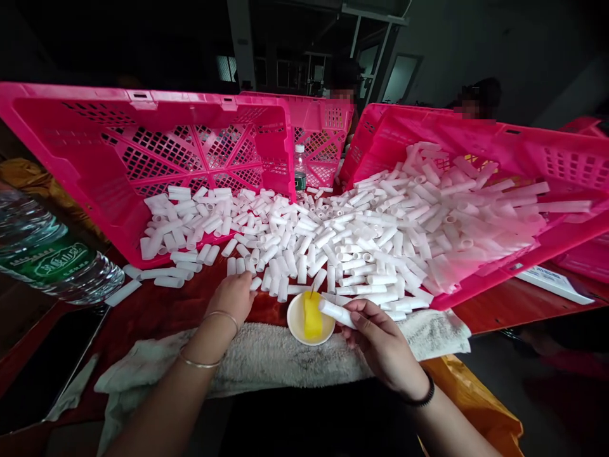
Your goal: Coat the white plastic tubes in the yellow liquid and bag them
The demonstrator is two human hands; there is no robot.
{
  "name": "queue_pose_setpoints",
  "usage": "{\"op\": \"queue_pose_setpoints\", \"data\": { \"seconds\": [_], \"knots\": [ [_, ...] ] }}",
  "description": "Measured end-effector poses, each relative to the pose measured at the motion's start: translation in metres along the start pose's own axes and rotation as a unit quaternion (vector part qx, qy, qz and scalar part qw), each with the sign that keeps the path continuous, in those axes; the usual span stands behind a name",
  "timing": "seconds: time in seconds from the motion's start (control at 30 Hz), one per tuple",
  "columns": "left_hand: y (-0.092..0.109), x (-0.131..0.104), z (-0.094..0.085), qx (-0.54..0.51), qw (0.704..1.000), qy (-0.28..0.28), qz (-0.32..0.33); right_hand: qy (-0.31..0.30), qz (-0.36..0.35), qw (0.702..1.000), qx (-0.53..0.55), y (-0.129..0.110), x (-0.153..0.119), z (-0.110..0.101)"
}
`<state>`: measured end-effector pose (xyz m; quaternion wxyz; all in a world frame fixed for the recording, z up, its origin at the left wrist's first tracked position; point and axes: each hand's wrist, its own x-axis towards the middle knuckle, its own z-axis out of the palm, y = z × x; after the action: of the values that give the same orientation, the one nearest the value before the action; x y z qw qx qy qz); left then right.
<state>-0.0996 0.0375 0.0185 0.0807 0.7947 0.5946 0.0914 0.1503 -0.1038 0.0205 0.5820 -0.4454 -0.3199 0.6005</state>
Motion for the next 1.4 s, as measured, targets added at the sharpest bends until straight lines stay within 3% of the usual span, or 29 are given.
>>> {"op": "queue_pose_setpoints", "data": {
  "seconds": [0.1,0.17,0.23,0.3,0.33,0.37,0.4,0.57,0.67,0.8,0.87,0.93,1.07,1.1,1.17,1.27,1.33,1.4],
  "knots": [
    [0.010,-0.021,-0.008,-0.061,0.997,0.024,-0.030,0.013,0.014,1.000,0.008,-0.009,-0.006,0.002],
    [0.026,-0.041,-0.012,-0.251,0.965,0.059,-0.050,0.013,0.002,1.000,-0.005,-0.012,-0.010,0.004],
    [0.048,-0.062,-0.014,-0.491,0.869,0.030,-0.053,0.002,-0.014,1.000,-0.019,-0.013,-0.014,0.007],
    [0.068,-0.078,-0.014,-0.635,0.769,-0.056,-0.040,-0.007,-0.029,0.999,-0.034,-0.015,-0.017,0.011],
    [0.076,-0.085,-0.014,-0.666,0.739,-0.092,-0.030,-0.008,-0.034,0.998,-0.045,-0.015,-0.018,0.013],
    [0.081,-0.090,-0.014,-0.672,0.731,-0.117,-0.018,-0.006,-0.038,0.997,-0.060,-0.016,-0.020,0.014],
    [0.084,-0.094,-0.015,-0.657,0.743,-0.129,-0.003,-0.005,-0.040,0.996,-0.074,-0.017,-0.021,0.014],
    [0.083,-0.098,-0.022,-0.445,0.888,-0.080,0.078,-0.006,-0.055,0.994,-0.091,-0.024,-0.030,0.007],
    [0.085,-0.099,-0.026,-0.359,0.921,-0.038,0.148,-0.013,-0.064,0.988,-0.139,-0.030,-0.035,0.004],
    [0.093,-0.102,-0.029,-0.266,0.923,0.034,0.276,-0.061,-0.100,0.953,-0.279,-0.044,-0.041,0.002],
    [0.098,-0.105,-0.028,-0.249,0.921,0.026,0.298,-0.080,-0.134,0.923,-0.351,-0.050,-0.041,0.001],
    [0.105,-0.110,-0.025,-0.284,0.917,-0.021,0.280,-0.102,-0.188,0.887,-0.409,-0.053,-0.038,0.000],
    [0.127,-0.125,-0.012,-0.419,0.867,-0.224,0.152,-0.163,-0.300,0.818,-0.462,-0.047,-0.034,0.000],
    [0.132,-0.130,-0.007,-0.429,0.861,-0.241,0.126,-0.157,-0.300,0.815,-0.470,-0.043,-0.036,0.001],
    [0.141,-0.139,0.001,-0.411,0.879,-0.198,0.135,-0.102,-0.261,0.825,-0.492,-0.035,-0.043,0.005],
    [0.146,-0.147,0.008,-0.340,0.900,-0.119,0.245,-0.023,-0.178,0.835,-0.521,-0.027,-0.065,-0.003],
    [0.140,-0.145,0.010,-0.295,0.899,-0.113,0.304,0.012,-0.151,0.835,-0.529,-0.027,-0.083,-0.026],
    [0.124,-0.136,0.011,-0.257,0.914,-0.075,0.304,0.085,-0.139,0.818,-0.553,-0.031,-0.101,-0.066]
  ]
}}
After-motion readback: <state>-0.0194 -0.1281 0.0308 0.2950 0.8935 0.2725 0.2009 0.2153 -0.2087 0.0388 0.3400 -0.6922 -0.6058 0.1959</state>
